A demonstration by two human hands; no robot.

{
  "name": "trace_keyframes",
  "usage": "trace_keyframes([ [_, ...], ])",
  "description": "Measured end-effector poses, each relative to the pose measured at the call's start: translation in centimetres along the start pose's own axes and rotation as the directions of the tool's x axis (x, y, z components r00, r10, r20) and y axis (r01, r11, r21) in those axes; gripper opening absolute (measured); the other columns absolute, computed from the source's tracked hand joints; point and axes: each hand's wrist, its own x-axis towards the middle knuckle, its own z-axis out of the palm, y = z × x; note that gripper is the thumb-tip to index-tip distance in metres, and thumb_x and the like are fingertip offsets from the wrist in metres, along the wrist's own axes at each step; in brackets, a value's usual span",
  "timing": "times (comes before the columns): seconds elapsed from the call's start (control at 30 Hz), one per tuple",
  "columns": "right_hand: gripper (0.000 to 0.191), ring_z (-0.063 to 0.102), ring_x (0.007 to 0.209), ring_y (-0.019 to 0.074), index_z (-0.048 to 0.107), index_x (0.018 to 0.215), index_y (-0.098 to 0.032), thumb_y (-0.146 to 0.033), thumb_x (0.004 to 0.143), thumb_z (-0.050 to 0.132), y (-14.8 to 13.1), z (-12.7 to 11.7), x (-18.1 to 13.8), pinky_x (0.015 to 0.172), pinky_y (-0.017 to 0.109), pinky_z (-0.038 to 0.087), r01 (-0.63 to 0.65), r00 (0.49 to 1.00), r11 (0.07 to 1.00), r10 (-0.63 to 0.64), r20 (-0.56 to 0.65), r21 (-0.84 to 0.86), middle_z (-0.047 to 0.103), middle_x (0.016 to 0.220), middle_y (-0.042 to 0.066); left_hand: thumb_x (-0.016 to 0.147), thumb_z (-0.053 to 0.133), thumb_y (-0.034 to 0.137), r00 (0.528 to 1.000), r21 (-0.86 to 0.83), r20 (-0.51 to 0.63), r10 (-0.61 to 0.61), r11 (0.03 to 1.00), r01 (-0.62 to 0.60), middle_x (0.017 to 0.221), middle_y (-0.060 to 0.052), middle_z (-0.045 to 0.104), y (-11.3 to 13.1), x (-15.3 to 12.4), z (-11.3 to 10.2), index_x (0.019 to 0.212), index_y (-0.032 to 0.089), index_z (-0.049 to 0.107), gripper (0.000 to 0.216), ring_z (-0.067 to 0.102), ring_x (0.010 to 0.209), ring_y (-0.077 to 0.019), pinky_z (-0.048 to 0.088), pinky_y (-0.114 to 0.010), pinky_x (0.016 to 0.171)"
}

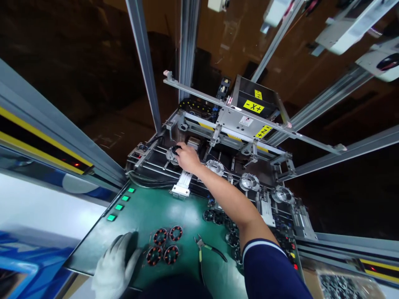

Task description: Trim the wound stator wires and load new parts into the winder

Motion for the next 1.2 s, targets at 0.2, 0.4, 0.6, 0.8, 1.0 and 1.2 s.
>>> trace_keyframes([
  [0.2,0.016,0.063,0.121,0.0292,0.076,0.103,-0.012,-0.015,0.094,0.063,-1.5,-1.1,0.9,0.106,0.043,0.047,-0.009,0.996,0.992,0.021,0.090,-0.122,0.060,0.143,0.016,0.102,0.044,0.048,1.000,0.009,0.009,0.007,1.000,-0.007,0.123,-0.023,0.070,0.2,0.3,-0.2,0.132,0.008,0.057,0.052,0.066,0.116,-0.0371,0.054,-0.047,0.089],
  [0.4,0.016,0.063,0.123,0.0252,0.077,0.105,-0.015,-0.018,0.097,0.063,-1.5,-1.3,0.8,0.108,0.036,0.046,0.005,0.993,0.987,0.014,0.121,-0.160,0.059,0.145,0.012,0.102,0.041,0.050,1.000,0.014,0.007,0.002,1.000,-0.002,0.122,-0.021,0.072,0.2,0.5,-0.4,0.131,0.010,0.056,0.051,0.066,0.116,-0.0356,0.054,-0.046,0.090],
  [0.6,0.019,0.055,0.134,0.0299,0.077,0.109,-0.015,-0.020,0.096,0.064,-1.1,-1.2,0.9,0.110,0.044,0.047,0.038,0.990,0.987,-0.016,0.141,-0.154,0.061,0.145,0.014,0.102,0.043,0.049,1.000,0.011,0.004,-0.005,1.000,0.005,0.122,-0.021,0.071,0.2,0.5,-0.3,0.131,0.011,0.056,0.049,0.066,0.116,-0.0367,0.055,-0.047,0.089],
  [0.8,0.048,0.038,0.151,0.0348,0.067,0.133,-0.011,-0.002,0.088,0.055,-0.1,-1.1,-1.0,0.116,0.060,0.041,0.131,0.989,0.984,-0.121,0.089,-0.120,0.055,0.153,0.017,0.103,0.039,0.046,0.997,-0.002,-0.073,0.022,1.000,-0.022,0.111,-0.020,0.074,0.9,1.6,-1.7,0.124,0.013,0.058,0.044,0.072,0.102,-0.0358,0.060,-0.047,0.077],
  [1.0,0.058,0.034,0.155,0.0317,0.053,0.146,0.000,-0.005,0.089,0.043,-2.4,2.1,-10.3,0.122,0.055,0.039,0.221,0.949,0.971,-0.235,-0.210,-0.092,0.043,0.159,0.024,0.102,0.043,0.040,0.983,-0.037,-0.116,0.140,0.989,-0.145,0.124,-0.022,0.072,1.2,12.7,-5.2,0.131,0.010,0.058,0.044,0.064,0.122,-0.0380,0.056,-0.051,0.096],
  [1.2,0.051,0.060,0.135,0.0282,0.062,0.134,-0.005,-0.006,0.086,0.043,-6.9,8.2,-27.7,0.099,0.043,0.060,0.340,0.849,0.937,-0.345,-0.400,-0.086,0.068,0.133,0.024,0.097,0.057,0.039,0.926,-0.066,-0.003,0.377,0.924,-0.376,0.152,-0.015,0.058,6.6,29.1,-7.5,0.138,0.014,0.061,0.048,0.043,0.148,-0.0366,0.033,-0.053,0.121],
])
